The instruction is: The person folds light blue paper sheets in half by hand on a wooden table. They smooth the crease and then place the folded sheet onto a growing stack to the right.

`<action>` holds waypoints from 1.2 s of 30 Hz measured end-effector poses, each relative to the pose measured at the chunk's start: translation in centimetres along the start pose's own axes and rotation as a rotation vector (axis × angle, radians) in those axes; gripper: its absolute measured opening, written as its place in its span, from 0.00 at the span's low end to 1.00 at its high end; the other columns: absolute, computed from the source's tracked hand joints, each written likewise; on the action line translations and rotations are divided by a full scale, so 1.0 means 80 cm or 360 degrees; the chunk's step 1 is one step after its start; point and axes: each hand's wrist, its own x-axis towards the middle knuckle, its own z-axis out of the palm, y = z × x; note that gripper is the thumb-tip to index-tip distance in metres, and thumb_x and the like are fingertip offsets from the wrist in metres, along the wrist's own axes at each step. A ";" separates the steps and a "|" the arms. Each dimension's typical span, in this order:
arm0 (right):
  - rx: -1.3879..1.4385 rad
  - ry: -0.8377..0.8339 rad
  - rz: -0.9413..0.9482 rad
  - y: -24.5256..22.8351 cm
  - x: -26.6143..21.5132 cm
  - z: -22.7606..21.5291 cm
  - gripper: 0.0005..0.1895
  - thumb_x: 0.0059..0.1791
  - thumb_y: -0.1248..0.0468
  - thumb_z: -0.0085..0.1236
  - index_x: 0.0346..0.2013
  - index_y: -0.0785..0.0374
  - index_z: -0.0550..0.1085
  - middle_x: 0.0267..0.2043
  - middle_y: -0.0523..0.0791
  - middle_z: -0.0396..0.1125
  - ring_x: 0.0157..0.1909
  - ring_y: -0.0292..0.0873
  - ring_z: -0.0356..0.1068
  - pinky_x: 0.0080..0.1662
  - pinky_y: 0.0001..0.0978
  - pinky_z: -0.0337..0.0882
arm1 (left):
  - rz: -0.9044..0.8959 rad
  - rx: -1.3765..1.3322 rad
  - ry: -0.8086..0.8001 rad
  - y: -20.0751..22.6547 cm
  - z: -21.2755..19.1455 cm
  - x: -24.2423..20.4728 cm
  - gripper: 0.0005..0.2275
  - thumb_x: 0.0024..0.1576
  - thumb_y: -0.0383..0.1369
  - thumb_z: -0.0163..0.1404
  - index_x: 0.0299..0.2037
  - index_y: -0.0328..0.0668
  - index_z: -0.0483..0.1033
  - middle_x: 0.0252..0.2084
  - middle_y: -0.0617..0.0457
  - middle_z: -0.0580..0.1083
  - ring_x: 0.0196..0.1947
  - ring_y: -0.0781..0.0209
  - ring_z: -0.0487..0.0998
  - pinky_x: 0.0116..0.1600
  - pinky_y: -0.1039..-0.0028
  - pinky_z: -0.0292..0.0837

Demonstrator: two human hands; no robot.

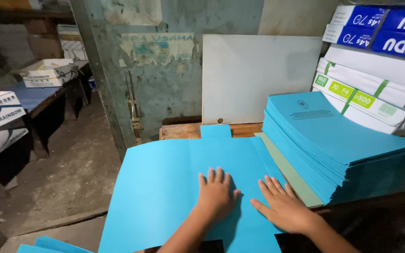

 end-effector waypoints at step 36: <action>0.0081 0.0523 -0.0259 0.044 0.065 0.031 0.43 0.51 0.30 0.32 0.79 0.35 0.43 0.84 0.29 0.29 0.84 0.29 0.24 0.80 0.40 0.24 | -0.1231 -0.1693 0.0107 -0.211 -0.001 -0.221 0.43 0.51 0.60 0.52 0.78 0.74 0.46 0.82 0.54 0.35 0.82 0.58 0.41 0.83 0.59 0.42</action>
